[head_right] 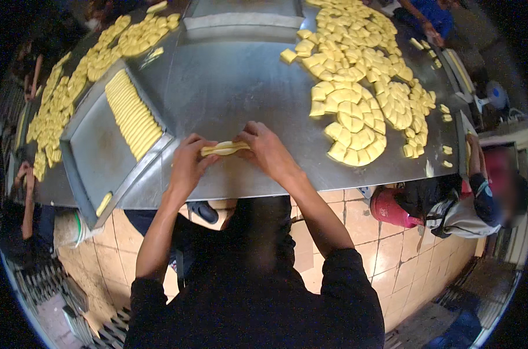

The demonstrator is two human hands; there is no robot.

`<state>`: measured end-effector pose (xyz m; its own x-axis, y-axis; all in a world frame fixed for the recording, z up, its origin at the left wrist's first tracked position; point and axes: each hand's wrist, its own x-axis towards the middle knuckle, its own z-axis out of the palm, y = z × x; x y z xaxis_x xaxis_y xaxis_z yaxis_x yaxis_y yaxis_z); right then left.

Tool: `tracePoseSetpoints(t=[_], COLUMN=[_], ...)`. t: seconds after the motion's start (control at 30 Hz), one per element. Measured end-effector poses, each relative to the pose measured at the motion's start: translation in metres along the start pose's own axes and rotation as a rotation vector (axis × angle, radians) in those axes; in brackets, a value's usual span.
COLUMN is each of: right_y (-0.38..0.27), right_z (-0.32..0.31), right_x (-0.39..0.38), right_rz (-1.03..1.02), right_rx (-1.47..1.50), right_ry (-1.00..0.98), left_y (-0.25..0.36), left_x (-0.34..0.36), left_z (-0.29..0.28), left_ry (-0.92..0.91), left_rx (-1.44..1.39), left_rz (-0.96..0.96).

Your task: The person shapes portions of dough into long rolls by hand and arranges them in rows on a metal baking tray.

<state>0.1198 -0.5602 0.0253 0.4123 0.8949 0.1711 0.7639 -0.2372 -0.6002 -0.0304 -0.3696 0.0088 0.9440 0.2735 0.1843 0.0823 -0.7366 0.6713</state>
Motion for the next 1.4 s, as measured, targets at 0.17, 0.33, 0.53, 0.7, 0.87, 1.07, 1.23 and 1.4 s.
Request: tracePoseSetpoints(t=[0.17, 0.33, 0.53, 0.7, 0.87, 1.07, 1.23, 1.4], right_y=[0.027, 0.025, 0.04, 0.1, 0.13, 0.041, -0.026, -0.052], right_z=[0.0, 0.01, -0.021, -0.078, -0.085, -0.055, -0.016, -0.004], right_x=[-0.003, -0.015, -0.02, -0.045, -0.052, -0.034, -0.035, -0.028], right_rz=[-0.044, 0.001, 0.04, 0.261, 0.188, 0.352, 0.167, 0.101], right_rx=[0.137, 0.099, -0.007, -0.529, -0.61, -0.084, 0.609, 0.807], right_ry=[-0.01, 0.069, 0.297, 0.442, 0.399, 0.323, 0.209, 0.272], left_y=[-0.004, -0.001, 0.033, 0.044, 0.037, 0.044, 0.065, 0.055], left_x=[-0.004, -0.013, -0.016, -0.021, -0.029, -0.029, -0.017, -0.025], left_z=[-0.001, 0.011, 0.055, 0.037, 0.031, 0.018, 0.025, 0.009], left_ry=[-0.013, -0.037, -0.173, -0.032, 0.02, 0.155, 0.093, 0.019], left_rx=[-0.105, 0.06, 0.495, 0.412, 0.192, -0.271, -1.069, -0.926], left_rz=[-0.12, -0.105, 0.142, 0.088, 0.017, -0.023, -0.355, -0.434])
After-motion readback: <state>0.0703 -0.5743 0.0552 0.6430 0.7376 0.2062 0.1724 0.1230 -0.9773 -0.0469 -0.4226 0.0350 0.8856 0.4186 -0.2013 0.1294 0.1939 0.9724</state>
